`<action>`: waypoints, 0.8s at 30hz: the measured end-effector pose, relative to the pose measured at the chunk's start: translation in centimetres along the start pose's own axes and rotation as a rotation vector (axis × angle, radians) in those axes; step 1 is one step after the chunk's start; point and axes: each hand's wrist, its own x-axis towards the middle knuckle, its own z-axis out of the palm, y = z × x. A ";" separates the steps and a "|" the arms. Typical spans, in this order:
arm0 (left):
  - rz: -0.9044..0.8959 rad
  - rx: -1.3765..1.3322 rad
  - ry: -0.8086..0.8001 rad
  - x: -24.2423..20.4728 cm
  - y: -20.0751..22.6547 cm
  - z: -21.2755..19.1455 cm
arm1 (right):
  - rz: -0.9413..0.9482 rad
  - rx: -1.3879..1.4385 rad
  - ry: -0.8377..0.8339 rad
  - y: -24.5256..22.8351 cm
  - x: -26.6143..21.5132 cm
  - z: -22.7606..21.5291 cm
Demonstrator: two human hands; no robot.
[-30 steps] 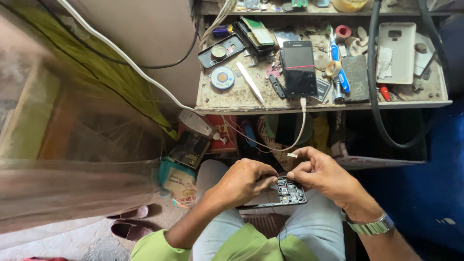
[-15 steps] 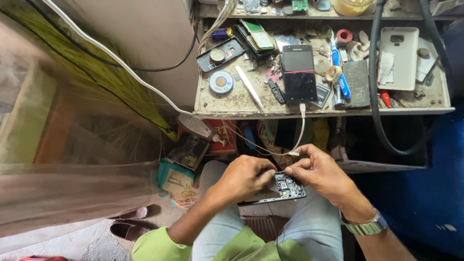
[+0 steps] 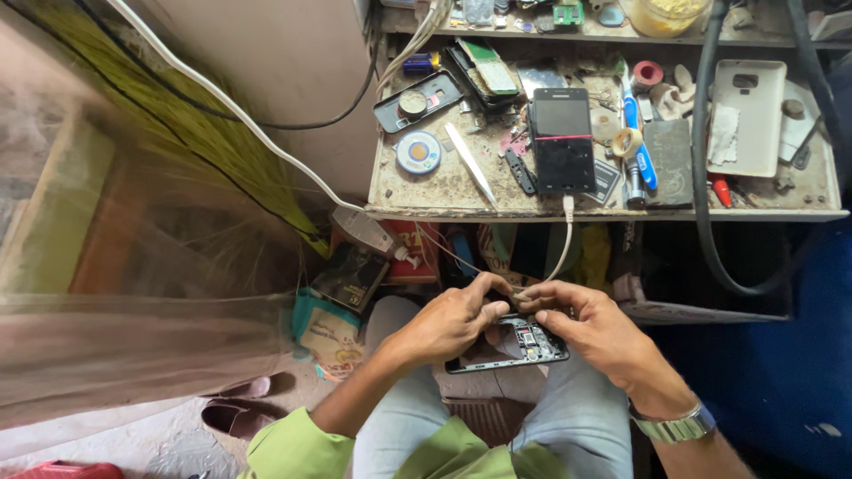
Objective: The person connects a phone circuit board to a power cable and test-boots a Samsung Z4 phone by pressing its power button while it is plugged into a charger.
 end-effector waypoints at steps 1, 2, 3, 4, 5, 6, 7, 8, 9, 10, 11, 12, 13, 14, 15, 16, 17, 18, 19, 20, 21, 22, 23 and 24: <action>-0.031 -0.019 -0.011 0.0 -0.1 0.0 | -0.009 -0.009 -0.011 0.1 0.2 0.0; -0.062 -0.038 -0.021 0.0 -0.2 0.1 | -0.018 -0.018 -0.022 0.3 0.4 -0.1; -0.051 -0.028 -0.012 0.1 -0.4 0.2 | -0.026 -0.026 -0.033 0.4 0.5 -0.1; -0.038 -0.018 -0.004 0.1 -0.6 0.3 | -0.017 -0.031 -0.029 0.7 0.6 -0.2; -0.026 -0.008 0.004 0.2 -0.9 0.4 | -0.008 -0.036 -0.025 0.9 0.8 -0.2; -0.006 -0.015 0.010 0.2 -1.2 0.5 | 0.001 -0.041 -0.017 1.2 0.8 -0.4; 0.014 -0.022 0.015 0.3 -1.5 0.6 | -0.009 -0.045 -0.032 1.5 0.9 -0.5; 0.035 -0.029 0.019 0.4 -1.8 0.8 | -0.020 -0.047 -0.045 1.7 1.0 -0.5; 0.049 -0.036 0.026 0.4 -2.1 1.0 | -0.030 -0.050 -0.058 1.8 1.0 -0.6; 0.064 -0.041 0.033 0.4 -2.2 1.2 | -0.044 -0.059 -0.068 1.8 1.0 -0.6; 0.079 -0.047 0.040 0.5 -2.3 1.3 | -0.058 -0.067 -0.077 1.6 0.9 -0.6; 0.057 -0.053 0.041 0.4 -2.3 1.3 | -0.072 -0.076 -0.089 1.3 0.8 -0.5; 0.034 -0.060 0.042 0.3 -2.3 1.4 | -0.049 -0.083 -0.060 0.9 0.7 -0.3; 0.011 -0.067 0.043 0.2 -2.3 1.4 | -0.027 -0.091 -0.033 0.5 0.4 -0.1; -0.002 -0.074 0.053 0.2 -2.3 1.3 | -0.004 -0.098 -0.005 0.0 0.2 0.1; -0.015 -0.081 0.064 0.0 -2.3 1.3 | -0.019 -0.096 0.010 -0.4 0.1 0.4; -0.028 -0.088 0.075 -0.1 -2.4 1.3 | -0.034 -0.094 0.024 -0.9 -0.1 0.7; -0.013 -0.070 0.085 -0.1 -2.5 1.3 | -0.049 -0.093 0.038 -1.2 -0.2 1.0; 0.003 -0.053 0.095 0.0 -2.7 1.4 | -0.053 -0.154 0.062 -1.5 -0.3 1.2; 0.018 -0.036 0.102 0.0 -2.8 1.5 | -0.055 -0.213 0.086 -1.7 -0.4 1.4; 0.031 -0.036 0.106 0.0 -3.0 1.6 | -0.057 -0.271 0.111 -1.8 -0.4 1.5; 0.048 -0.033 0.107 0.0 -3.1 1.6 | -0.025 -0.312 0.143 -1.8 -0.4 1.8; 0.064 -0.030 0.108 0.1 -3.1 1.7 | 0.007 -0.353 0.175 -1.7 -0.3 2.0; 0.046 -0.025 0.103 0.1 -3.1 1.7 | 0.039 -0.395 0.210 -1.5 -0.2 2.0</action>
